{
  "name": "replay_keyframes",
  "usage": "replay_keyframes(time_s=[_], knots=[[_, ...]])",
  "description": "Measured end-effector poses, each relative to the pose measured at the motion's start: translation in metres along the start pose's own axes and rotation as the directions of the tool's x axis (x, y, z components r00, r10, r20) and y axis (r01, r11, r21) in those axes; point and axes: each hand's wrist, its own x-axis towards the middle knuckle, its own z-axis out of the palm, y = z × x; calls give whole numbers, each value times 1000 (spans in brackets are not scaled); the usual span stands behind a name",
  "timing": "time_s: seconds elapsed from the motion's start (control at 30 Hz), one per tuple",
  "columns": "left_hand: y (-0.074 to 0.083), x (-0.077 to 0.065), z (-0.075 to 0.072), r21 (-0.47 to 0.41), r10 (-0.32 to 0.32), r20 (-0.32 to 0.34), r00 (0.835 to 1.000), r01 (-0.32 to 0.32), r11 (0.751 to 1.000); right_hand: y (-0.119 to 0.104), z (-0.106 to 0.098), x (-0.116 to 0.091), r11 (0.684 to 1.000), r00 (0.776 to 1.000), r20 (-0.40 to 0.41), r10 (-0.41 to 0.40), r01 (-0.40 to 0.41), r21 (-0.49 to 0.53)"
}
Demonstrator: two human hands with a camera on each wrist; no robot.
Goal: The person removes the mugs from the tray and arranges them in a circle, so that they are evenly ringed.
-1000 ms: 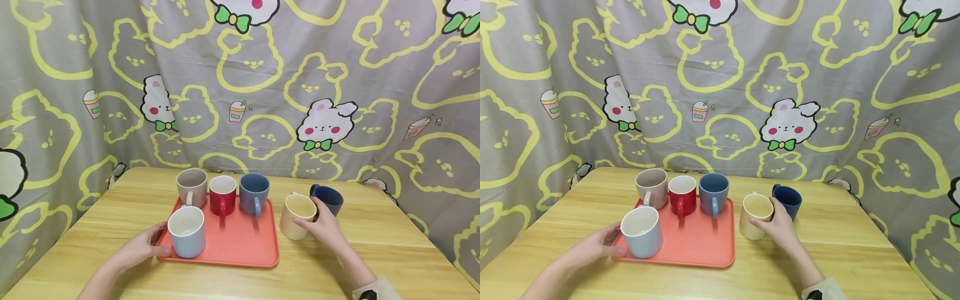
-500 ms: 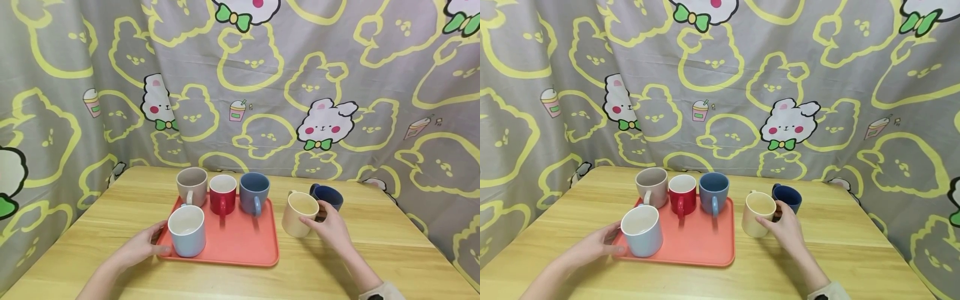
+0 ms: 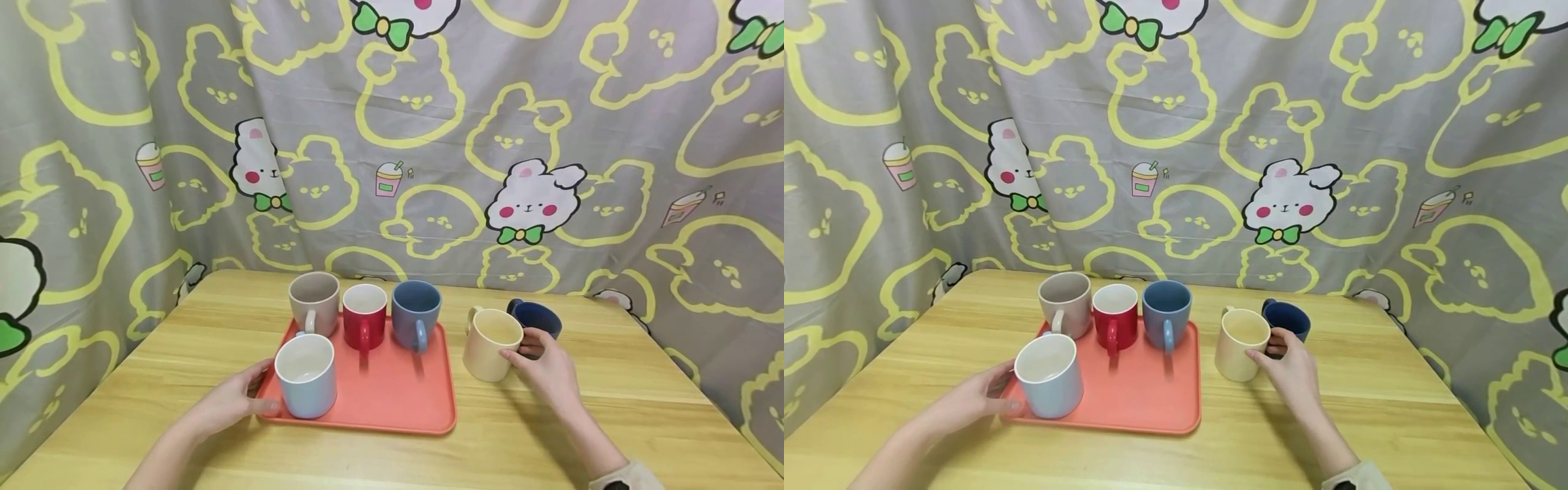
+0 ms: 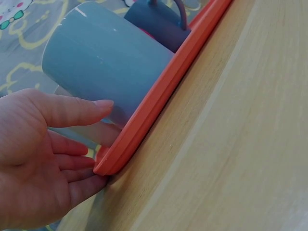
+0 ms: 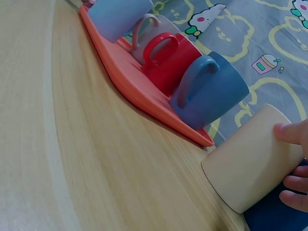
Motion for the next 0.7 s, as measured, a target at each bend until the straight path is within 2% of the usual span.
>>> replay_keyframes(time_s=[0.23,0.47,0.57,0.7], knots=[[-1,0,0,-11,-1,-4,1000,1,1000,-1,-2,0,999,999,-39,-35,36,1],[-3,-1,-1,-38,21,-9,1000,-22,999,-16,-13,-1,994,986,-133,-103,106,15],[-3,-1,-1,-38,29,-12,1000,-29,999,-30,-17,0,992,987,-118,-109,115,49],[-3,0,-2,-47,28,-8,1000,-28,998,-53,-13,0,978,988,-44,-151,156,138]])
